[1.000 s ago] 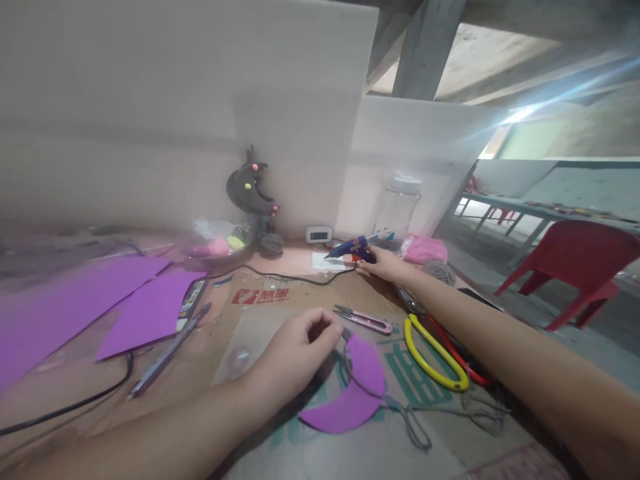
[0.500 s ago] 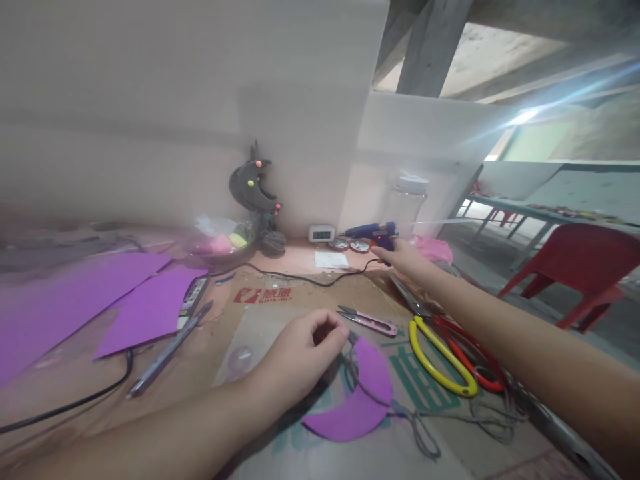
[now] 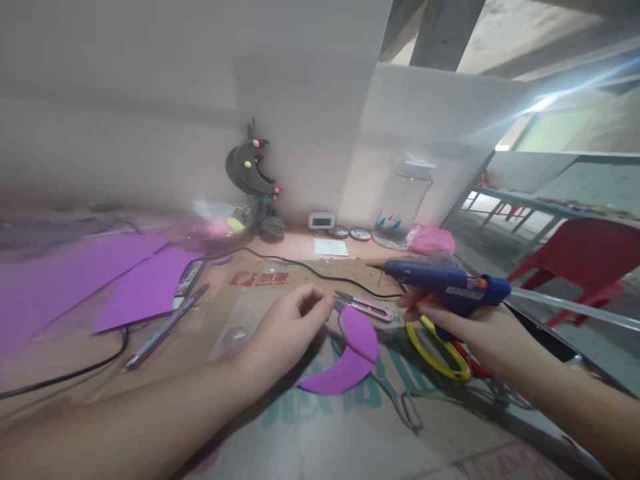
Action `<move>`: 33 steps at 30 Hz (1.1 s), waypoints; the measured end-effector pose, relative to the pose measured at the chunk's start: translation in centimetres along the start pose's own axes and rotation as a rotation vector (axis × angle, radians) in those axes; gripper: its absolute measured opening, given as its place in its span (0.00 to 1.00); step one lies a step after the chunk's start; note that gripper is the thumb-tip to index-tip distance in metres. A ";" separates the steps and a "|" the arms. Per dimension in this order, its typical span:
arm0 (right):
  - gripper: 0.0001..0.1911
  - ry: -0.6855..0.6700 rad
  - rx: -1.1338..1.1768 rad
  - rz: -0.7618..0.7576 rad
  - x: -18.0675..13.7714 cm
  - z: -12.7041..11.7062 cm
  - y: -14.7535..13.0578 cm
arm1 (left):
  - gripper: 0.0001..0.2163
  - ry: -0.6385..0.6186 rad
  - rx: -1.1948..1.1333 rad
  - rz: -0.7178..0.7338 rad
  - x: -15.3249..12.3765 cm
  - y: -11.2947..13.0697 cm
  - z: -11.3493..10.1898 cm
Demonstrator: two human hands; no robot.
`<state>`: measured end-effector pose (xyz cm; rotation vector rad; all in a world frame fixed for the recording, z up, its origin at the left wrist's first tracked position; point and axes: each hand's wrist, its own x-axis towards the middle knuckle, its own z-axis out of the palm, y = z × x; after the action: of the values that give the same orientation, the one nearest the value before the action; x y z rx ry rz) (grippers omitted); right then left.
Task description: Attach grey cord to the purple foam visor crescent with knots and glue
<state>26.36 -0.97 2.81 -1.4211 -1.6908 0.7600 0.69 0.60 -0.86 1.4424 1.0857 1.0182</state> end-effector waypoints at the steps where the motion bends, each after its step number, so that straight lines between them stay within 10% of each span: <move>1: 0.17 -0.014 -0.020 -0.008 -0.6 0.4 0.1 | 0.11 0.017 0.007 0.015 0.0 0.2 0.0; 33: 0.11 -0.103 -0.362 -0.239 -2.6 2.4 0.4 | 0.10 0.016 0.053 0.026 -0.4 0.5 -0.2</move>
<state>24.70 -3.36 0.72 -1.3973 -2.1138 0.4138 0.46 0.18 -0.37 1.4967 1.1152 1.0275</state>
